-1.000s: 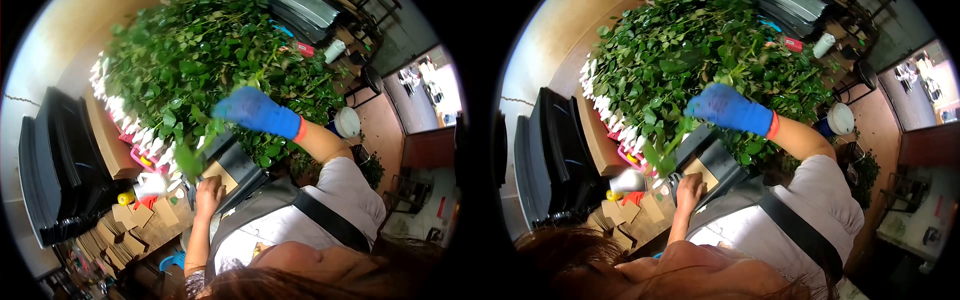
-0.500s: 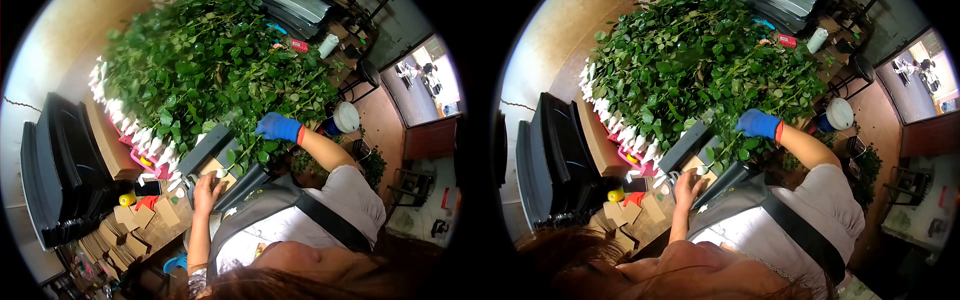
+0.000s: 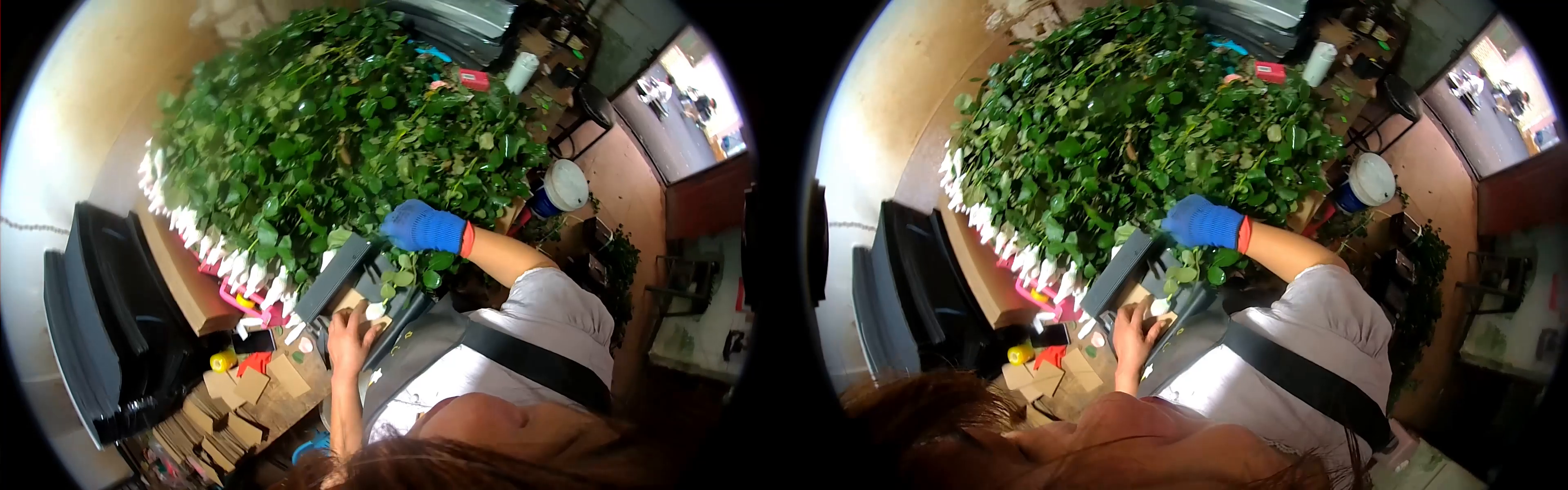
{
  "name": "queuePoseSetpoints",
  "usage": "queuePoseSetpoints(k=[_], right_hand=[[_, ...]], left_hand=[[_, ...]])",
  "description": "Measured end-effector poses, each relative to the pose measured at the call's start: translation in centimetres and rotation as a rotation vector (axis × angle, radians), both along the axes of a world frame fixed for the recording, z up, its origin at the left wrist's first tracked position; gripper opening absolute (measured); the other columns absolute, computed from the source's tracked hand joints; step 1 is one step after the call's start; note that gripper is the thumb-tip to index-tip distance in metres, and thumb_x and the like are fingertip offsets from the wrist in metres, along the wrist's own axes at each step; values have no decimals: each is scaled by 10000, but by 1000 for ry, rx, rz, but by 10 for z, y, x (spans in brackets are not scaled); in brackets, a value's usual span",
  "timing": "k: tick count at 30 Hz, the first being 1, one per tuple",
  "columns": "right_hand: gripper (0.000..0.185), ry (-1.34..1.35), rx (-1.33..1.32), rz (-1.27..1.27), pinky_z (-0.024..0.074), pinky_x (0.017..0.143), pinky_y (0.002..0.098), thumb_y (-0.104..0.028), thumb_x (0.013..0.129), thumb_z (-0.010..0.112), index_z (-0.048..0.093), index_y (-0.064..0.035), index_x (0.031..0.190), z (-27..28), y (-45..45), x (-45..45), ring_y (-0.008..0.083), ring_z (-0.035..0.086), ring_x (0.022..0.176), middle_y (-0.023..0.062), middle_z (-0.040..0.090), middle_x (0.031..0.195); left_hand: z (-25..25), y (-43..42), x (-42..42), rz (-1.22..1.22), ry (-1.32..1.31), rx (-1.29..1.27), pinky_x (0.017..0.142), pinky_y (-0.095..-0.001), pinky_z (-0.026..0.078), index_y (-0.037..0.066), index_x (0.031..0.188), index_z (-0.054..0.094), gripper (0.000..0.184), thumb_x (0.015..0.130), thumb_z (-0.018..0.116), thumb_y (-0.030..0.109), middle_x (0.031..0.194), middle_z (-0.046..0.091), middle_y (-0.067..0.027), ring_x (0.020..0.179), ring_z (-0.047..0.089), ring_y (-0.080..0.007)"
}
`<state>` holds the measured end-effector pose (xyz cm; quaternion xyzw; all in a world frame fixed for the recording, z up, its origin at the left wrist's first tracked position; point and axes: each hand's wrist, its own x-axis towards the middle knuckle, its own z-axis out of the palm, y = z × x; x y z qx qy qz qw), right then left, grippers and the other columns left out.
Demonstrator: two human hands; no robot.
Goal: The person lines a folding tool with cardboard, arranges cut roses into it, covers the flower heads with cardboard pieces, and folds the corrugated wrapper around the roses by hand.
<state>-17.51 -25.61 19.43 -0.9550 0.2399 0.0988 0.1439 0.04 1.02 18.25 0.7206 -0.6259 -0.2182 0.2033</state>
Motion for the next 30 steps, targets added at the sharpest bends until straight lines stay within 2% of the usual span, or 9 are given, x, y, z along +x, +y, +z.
queuePoseSetpoints(k=[3,8,10,16,20,21,24,27,30], right_hand=[[306,-315,-47,4,534,800,450,-170,774,626,709,-140,1068,7,-7,-37,324,671,919,96,695,990],[573,-47,-131,44,425,999,442,-397,703,750,651,-175,1222,-6,-4,-79,290,523,1197,92,555,1344],[474,65,-128,75,419,1016,438,-389,725,754,684,-181,1145,-15,3,-87,283,501,1233,92,536,1374],[254,-181,-305,57,415,1029,444,-308,749,754,709,-181,964,-27,12,-101,270,493,1242,82,528,1389],[182,-437,-319,150,492,882,415,-274,797,705,683,-169,944,-2,25,-98,252,602,1050,47,633,1116],[160,-419,-355,130,512,779,404,-266,820,685,673,-176,952,4,32,-95,253,633,891,21,632,926],[90,-572,-355,172,518,700,412,-221,808,664,650,-181,887,26,51,-89,260,650,837,22,641,875],[58,-299,-346,201,520,641,411,-190,799,658,663,-170,853,23,57,-80,269,663,781,38,658,814],[36,-80,-292,142,520,585,415,-181,801,669,693,-162,820,-12,56,-72,286,670,694,56,656,728]], left_hand=[[-18,5,3,-9,-20,-58,883,-432,492,132,1299,619,600,748,821,257,1151,576,-156,1059,576,-366],[-38,8,14,-93,34,-113,920,-438,467,120,1278,628,620,714,845,257,1150,562,-147,1072,559,-353],[-39,6,15,-105,21,-95,920,-438,466,106,1276,622,650,693,864,261,1164,555,-149,1072,553,-353],[-32,9,12,-80,-17,-61,923,-448,466,95,1337,564,781,648,895,257,1172,547,-158,1079,552,-356],[-28,8,10,-49,26,-28,945,-451,464,57,1381,500,883,615,908,220,1198,543,-180,1105,548,-383],[-23,7,10,-60,-20,24,955,-454,461,40,1397,467,923,606,911,212,1205,541,-197,1115,544,-400],[-64,12,22,-56,-5,-55,952,-463,459,28,1425,421,979,597,912,209,1194,538,-199,1102,544,-411],[-54,12,14,-4,-18,-42,944,-452,463,49,1366,515,852,628,898,237,1195,540,-178,1106,547,-385],[-52,13,26,-177,15,-79,938,-434,468,84,1243,642,639,675,872,264,1200,548,-155,1115,547,-351]])
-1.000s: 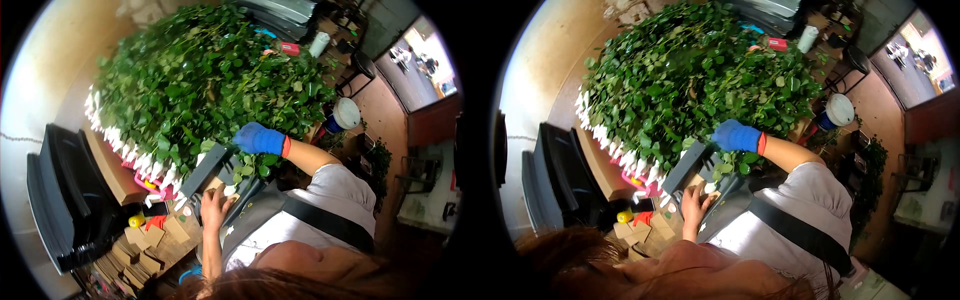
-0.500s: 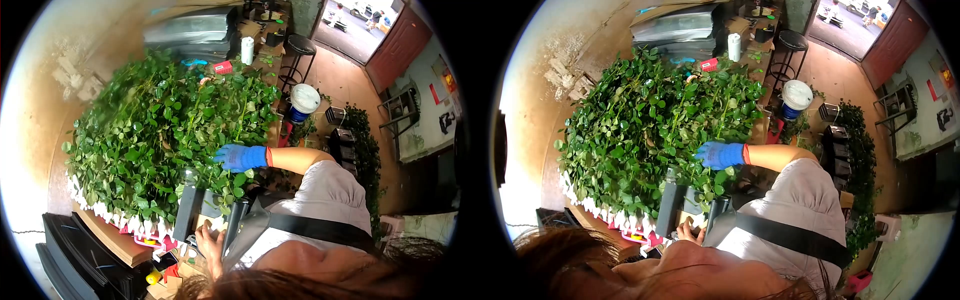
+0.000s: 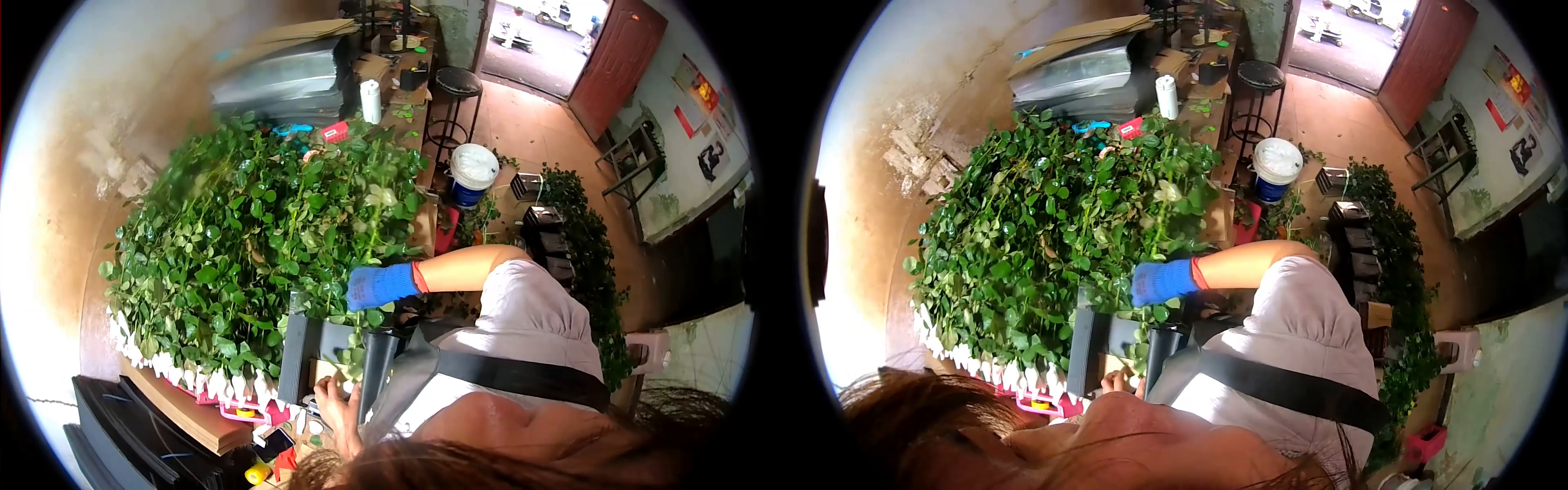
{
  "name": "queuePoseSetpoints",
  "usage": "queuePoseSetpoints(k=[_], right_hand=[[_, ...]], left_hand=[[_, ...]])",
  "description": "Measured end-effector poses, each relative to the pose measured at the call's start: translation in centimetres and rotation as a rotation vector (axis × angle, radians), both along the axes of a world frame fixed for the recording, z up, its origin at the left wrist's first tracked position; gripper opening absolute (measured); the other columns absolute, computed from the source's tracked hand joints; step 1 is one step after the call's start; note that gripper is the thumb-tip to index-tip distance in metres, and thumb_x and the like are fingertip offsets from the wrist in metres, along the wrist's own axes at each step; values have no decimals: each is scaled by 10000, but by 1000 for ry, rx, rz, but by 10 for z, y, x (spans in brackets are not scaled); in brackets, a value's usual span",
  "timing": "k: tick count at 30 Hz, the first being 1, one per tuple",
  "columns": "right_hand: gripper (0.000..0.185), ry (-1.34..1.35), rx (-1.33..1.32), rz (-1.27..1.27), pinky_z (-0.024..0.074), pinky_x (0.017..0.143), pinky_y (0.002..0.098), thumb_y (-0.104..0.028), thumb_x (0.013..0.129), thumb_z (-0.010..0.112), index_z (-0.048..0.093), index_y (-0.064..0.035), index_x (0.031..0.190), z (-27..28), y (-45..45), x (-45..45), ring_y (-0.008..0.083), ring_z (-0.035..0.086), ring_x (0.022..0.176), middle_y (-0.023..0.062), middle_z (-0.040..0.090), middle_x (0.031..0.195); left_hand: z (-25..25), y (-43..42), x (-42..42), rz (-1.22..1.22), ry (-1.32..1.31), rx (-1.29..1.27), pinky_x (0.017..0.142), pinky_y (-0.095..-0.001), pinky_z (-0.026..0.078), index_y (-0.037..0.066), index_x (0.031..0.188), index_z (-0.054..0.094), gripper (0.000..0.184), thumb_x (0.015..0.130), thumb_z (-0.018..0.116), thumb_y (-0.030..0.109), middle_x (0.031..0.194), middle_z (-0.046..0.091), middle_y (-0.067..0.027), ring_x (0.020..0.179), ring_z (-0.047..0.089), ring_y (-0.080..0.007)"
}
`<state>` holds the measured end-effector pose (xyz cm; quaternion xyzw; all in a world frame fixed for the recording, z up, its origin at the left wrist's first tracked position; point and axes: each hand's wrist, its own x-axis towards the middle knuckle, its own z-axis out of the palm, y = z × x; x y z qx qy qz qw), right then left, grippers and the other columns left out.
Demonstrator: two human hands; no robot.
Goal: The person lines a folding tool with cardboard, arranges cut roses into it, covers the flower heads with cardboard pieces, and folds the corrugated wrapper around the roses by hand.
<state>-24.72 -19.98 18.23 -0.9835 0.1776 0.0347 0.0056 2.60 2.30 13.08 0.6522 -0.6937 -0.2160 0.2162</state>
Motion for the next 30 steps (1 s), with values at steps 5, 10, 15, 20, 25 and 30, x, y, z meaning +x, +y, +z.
queuePoseSetpoints(k=[5,10,15,20,25,30], right_hand=[[124,33,183,-97,530,724,449,-253,835,660,688,-143,886,-26,-4,-5,298,679,844,79,682,819],[359,-212,465,-47,518,850,460,-313,812,678,715,-165,1137,-64,-29,-24,357,653,958,143,705,1020],[448,-132,977,-85,509,915,385,-356,876,709,667,-43,1193,7,-80,-20,259,655,1043,167,686,1160],[260,-406,429,-296,522,921,392,-254,902,621,697,-119,1111,23,-128,38,284,668,1027,113,698,1091],[247,-13,-114,-272,437,1021,370,-195,840,638,689,-146,1077,-41,-167,110,249,593,1163,85,641,1216],[288,-50,-40,-214,452,983,407,-186,784,709,668,-146,1066,-56,-175,123,281,595,1111,84,631,1142]], left_hand=[[11,6,-7,62,26,20,951,-431,459,126,1132,732,385,773,811,240,1241,555,-150,1122,543,-343],[9,7,-8,42,47,-18,953,-428,465,124,1102,750,374,765,822,270,1239,564,-153,1110,555,-338],[16,6,-12,39,14,-110,924,-426,488,136,1088,757,389,752,822,320,1199,604,-158,1060,593,-333],[29,6,-18,91,44,-20,927,-429,485,167,1133,758,411,775,803,365,1231,577,-155,1081,572,-338],[31,5,-17,81,7,26,924,-440,486,182,1143,756,415,778,801,373,1226,569,-155,1077,568,-340],[31,4,-18,100,75,54,924,-432,485,179,1148,755,418,790,795,390,1232,561,-146,1075,558,-332]])
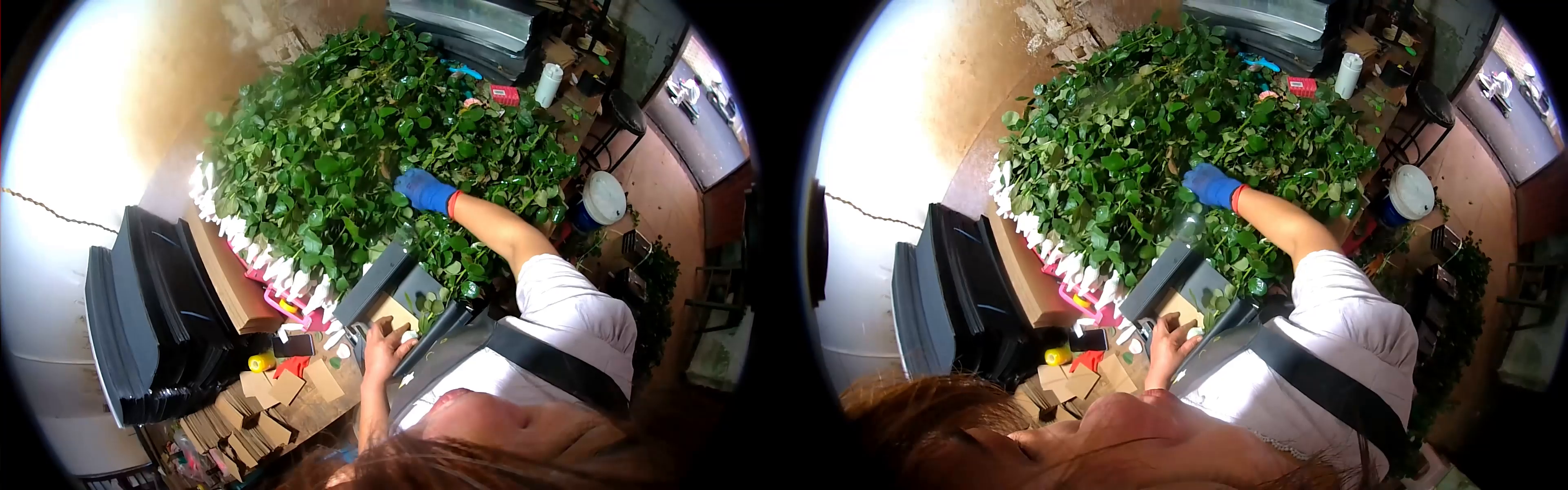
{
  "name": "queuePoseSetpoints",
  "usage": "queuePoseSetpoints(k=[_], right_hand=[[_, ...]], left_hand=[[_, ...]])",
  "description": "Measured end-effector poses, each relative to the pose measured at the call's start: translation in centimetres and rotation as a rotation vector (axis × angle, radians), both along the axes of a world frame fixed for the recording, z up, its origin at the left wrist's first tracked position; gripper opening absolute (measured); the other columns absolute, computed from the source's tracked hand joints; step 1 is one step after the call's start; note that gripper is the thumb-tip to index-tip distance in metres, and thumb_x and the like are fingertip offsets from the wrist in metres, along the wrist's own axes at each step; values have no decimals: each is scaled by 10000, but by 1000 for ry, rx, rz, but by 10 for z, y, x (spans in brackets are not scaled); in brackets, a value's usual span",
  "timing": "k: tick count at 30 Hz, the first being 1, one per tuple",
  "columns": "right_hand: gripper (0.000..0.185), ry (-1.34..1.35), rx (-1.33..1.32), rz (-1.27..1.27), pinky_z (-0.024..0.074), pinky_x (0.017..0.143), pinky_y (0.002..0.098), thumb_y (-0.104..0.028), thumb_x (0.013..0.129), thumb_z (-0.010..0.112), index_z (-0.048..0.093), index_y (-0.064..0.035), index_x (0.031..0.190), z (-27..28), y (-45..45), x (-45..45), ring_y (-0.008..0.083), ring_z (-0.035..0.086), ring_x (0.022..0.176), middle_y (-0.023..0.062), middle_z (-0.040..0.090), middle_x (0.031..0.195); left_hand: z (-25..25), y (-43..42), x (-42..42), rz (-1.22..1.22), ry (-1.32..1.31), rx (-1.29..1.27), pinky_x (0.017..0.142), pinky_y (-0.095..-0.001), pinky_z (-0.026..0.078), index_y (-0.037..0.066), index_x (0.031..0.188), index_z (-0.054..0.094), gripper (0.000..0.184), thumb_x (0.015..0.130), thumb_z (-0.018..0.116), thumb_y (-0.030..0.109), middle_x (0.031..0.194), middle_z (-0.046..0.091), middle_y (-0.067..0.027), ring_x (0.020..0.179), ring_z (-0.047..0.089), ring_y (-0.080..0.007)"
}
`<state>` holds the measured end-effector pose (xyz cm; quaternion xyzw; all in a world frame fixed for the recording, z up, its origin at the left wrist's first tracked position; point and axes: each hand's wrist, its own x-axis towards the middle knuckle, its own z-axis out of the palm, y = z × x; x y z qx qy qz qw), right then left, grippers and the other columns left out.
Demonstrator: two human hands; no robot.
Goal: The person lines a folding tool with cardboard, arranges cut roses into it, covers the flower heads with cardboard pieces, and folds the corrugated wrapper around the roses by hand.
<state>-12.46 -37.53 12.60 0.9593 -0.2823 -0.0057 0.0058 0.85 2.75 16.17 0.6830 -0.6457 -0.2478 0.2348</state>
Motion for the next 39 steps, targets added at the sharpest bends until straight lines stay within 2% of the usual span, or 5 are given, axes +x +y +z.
queuePoseSetpoints(k=[6,14,23,33,39], right_hand=[[361,-684,-269,7,513,894,428,-125,780,631,659,-183,1135,113,-3,-51,288,629,1013,66,672,1115],[554,-464,-72,136,515,845,400,9,759,616,614,-252,1248,199,78,-78,256,596,979,30,622,1034],[265,445,161,252,546,668,396,-111,824,641,689,-226,1058,73,157,-93,273,702,831,61,686,885],[229,-13,235,102,551,771,449,-216,853,599,680,-139,1053,122,102,-51,301,691,879,97,693,923],[179,53,-254,-28,499,801,395,-203,882,612,679,-155,1041,-6,24,30,264,663,876,99,683,959]], left_hand=[[-3,3,-1,27,13,43,975,-420,462,170,1123,767,302,863,736,319,1260,556,-130,1119,542,-324],[-2,1,1,-11,26,-75,935,-427,481,147,1154,743,310,869,730,267,1262,562,-153,1075,576,-351],[-17,7,-8,299,469,-124,930,-357,522,103,1505,363,963,701,893,84,1210,656,-144,1089,641,-240],[-4,3,-5,216,354,19,852,-341,523,109,1226,680,490,766,845,144,1089,631,-107,1004,637,-243],[-7,-1,-1,208,387,32,813,-330,507,103,1198,700,334,873,742,170,1004,604,-101,911,626,-232]])
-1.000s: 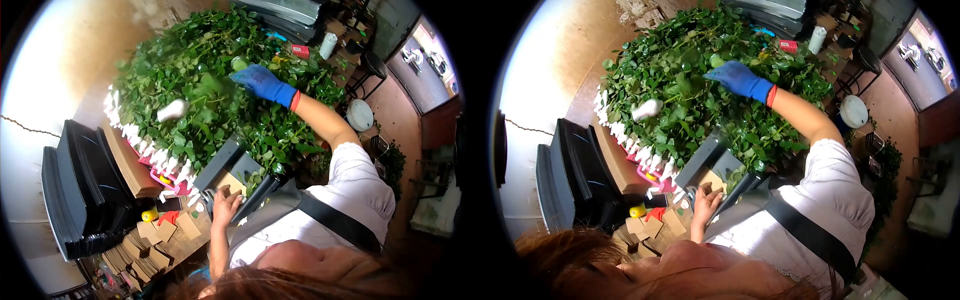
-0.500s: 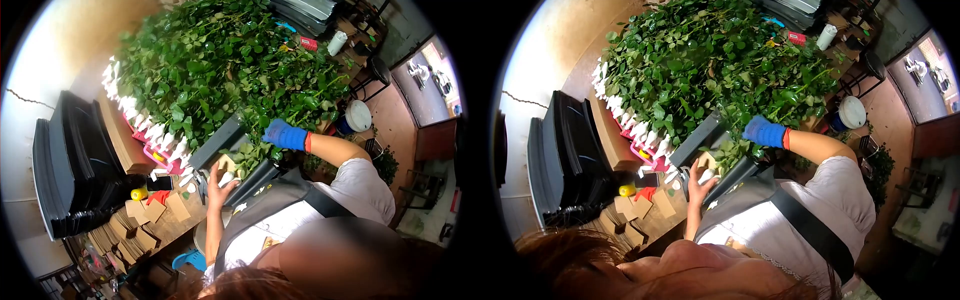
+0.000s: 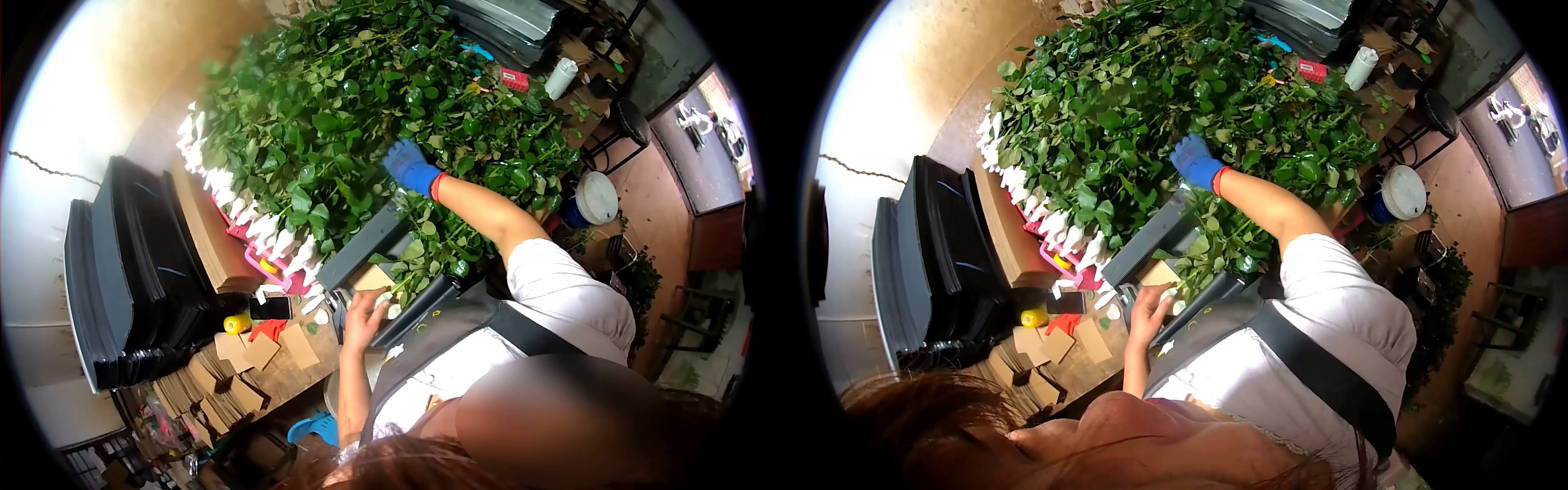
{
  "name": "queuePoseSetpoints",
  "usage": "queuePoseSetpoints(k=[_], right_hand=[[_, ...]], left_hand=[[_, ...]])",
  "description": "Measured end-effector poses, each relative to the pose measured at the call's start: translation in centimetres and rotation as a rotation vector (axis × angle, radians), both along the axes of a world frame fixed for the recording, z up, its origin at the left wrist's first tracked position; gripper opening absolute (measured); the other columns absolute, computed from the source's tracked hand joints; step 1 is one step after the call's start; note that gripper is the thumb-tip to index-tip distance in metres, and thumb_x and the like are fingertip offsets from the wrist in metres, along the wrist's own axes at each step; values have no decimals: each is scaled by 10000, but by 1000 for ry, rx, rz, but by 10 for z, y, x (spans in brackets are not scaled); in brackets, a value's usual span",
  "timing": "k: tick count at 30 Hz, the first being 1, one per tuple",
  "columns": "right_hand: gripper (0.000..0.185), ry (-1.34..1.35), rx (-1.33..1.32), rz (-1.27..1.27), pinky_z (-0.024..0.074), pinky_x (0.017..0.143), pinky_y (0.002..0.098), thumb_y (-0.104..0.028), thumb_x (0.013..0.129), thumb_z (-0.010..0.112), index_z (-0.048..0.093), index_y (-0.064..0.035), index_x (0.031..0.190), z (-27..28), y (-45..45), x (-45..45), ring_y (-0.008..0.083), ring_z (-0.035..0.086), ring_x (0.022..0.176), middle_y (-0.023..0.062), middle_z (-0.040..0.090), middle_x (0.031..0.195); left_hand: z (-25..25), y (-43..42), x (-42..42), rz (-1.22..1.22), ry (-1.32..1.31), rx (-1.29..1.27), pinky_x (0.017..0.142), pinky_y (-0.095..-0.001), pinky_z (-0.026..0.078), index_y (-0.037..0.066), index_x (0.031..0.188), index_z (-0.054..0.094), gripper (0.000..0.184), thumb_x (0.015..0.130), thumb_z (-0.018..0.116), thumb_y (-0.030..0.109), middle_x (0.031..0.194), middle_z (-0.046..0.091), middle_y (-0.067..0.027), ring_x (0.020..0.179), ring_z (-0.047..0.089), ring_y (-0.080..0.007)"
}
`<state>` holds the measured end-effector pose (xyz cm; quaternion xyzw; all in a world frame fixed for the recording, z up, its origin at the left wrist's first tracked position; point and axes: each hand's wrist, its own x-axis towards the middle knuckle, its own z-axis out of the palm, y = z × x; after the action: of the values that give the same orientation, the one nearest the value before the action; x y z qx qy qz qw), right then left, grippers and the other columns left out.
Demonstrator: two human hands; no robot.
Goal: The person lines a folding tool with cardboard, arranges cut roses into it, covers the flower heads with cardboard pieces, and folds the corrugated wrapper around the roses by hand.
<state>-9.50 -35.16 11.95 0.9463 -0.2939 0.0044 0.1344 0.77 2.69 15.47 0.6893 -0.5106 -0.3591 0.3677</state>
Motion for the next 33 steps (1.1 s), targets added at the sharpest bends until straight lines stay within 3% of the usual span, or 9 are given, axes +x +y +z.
queuePoseSetpoints(k=[5,7,12,15,19,24,28,31,33], right_hand=[[147,133,195,126,514,768,397,-183,868,631,669,-147,1005,27,-12,-3,275,691,892,97,699,989],[133,-55,202,109,516,721,438,-150,850,637,651,-135,981,44,-25,-6,282,694,870,99,695,974],[179,-717,-349,221,505,716,380,-182,838,633,662,-186,1015,160,-16,-26,250,628,836,40,623,900],[321,-199,5,293,500,782,448,-120,816,640,657,-209,1124,131,-17,-38,283,630,865,58,643,916],[289,-807,-36,214,522,811,441,-103,802,647,695,-169,1080,157,-3,-78,299,652,930,72,681,1027],[327,-227,164,-2,522,890,444,-245,899,574,650,-202,1215,123,5,-105,299,643,1018,87,648,1128],[411,-560,453,31,520,928,447,-338,886,608,621,-179,1265,119,22,-100,332,633,1080,85,640,1189],[429,-408,427,58,512,923,443,-375,859,669,624,-129,1208,77,35,-88,317,642,1066,129,650,1194],[420,92,458,-10,513,905,453,-375,848,676,628,-115,1174,58,42,-77,322,641,1066,159,644,1165]], left_hand=[[0,-1,-3,-4,-117,-4,801,-322,484,79,1205,697,327,886,724,147,962,582,-101,895,602,-240],[-1,-3,-8,45,-98,-102,762,-364,491,94,1127,718,287,845,752,137,933,600,-103,834,603,-273],[-11,-1,0,-13,-220,-135,803,-394,486,77,1037,712,221,837,754,162,967,624,-115,892,600,-332],[-4,-1,0,-32,-245,-136,809,-391,486,62,983,721,186,836,754,170,957,633,-110,914,605,-325],[-11,-8,-3,-8,-233,-239,798,-394,494,58,938,737,128,832,750,129,927,650,-100,889,621,-306],[-10,-7,-2,-11,-210,-221,766,-394,497,48,931,733,125,821,751,104,922,662,-108,871,634,-306],[-10,-8,-4,22,-202,-242,765,-377,506,47,926,741,127,816,760,106,892,670,-99,854,643,-291],[-4,-8,-7,39,-167,-219,773,-366,509,54,942,751,133,820,758,106,894,677,-96,859,649,-281],[-6,-6,-7,36,-174,-213,780,-360,513,58,956,758,134,834,746,112,907,685,-97,872,656,-277]])
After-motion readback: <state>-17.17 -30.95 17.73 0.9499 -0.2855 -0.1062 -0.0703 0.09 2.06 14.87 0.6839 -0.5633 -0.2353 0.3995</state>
